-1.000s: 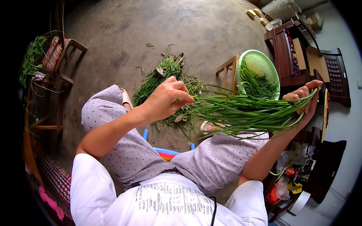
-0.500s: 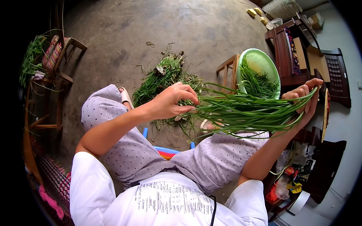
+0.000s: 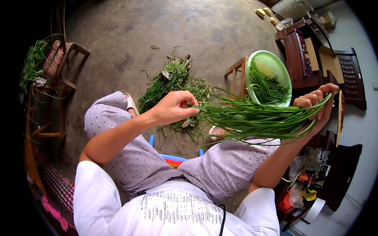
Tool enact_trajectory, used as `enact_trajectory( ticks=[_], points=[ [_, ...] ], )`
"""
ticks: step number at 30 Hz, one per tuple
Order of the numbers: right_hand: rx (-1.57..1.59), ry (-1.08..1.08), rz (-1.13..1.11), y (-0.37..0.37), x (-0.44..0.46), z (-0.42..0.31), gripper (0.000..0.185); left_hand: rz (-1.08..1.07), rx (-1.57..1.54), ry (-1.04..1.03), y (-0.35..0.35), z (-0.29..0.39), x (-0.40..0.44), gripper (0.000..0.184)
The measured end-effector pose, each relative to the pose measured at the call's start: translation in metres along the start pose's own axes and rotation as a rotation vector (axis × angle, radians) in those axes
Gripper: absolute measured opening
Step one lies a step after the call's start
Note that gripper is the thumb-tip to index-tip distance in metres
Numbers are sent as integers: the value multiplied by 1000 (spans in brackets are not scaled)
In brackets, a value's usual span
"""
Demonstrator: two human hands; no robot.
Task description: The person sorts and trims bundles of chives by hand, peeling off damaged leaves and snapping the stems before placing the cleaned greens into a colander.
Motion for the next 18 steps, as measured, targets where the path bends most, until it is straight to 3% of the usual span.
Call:
enact_trajectory(
  ticks=[1, 5, 7, 9, 13, 15, 18],
  points=[
    [-3, -13, 14, 1, 0, 0, 15, -13, -25, 159, 0, -6, -1, 23],
    [28, 16, 6, 2, 0, -9, 14, -77, 103, 290, 3, -21, -5, 29],
    [34, -7, -15, 1, 1, -8, 14, 142, 585, -341, 7, -10, -14, 36],
    [43, -10, -24, 0, 2, -5, 14, 80, 657, -224, 15, -2, -9, 38],
    [58, -42, -44, -4, 1, 4, 13, 215, 520, -399, 22, 28, 3, 30],
    [63, -51, -44, -7, 2, 11, 13, 353, 165, -622, 23, 53, 0, 21],
    [60, -68, -57, -9, 2, 16, 14, 279, 39, -643, 18, 55, 3, 15]
  ],
)
Point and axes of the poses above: each hand's wrist, its own x-axis towards the middle knuckle, its own y-axis out of the back of the hand, z = x × y, the point moved 5 cm from there along x, towards the middle knuckle, and after that the axes turned 10 degrees about z, right-handed, at the moved point
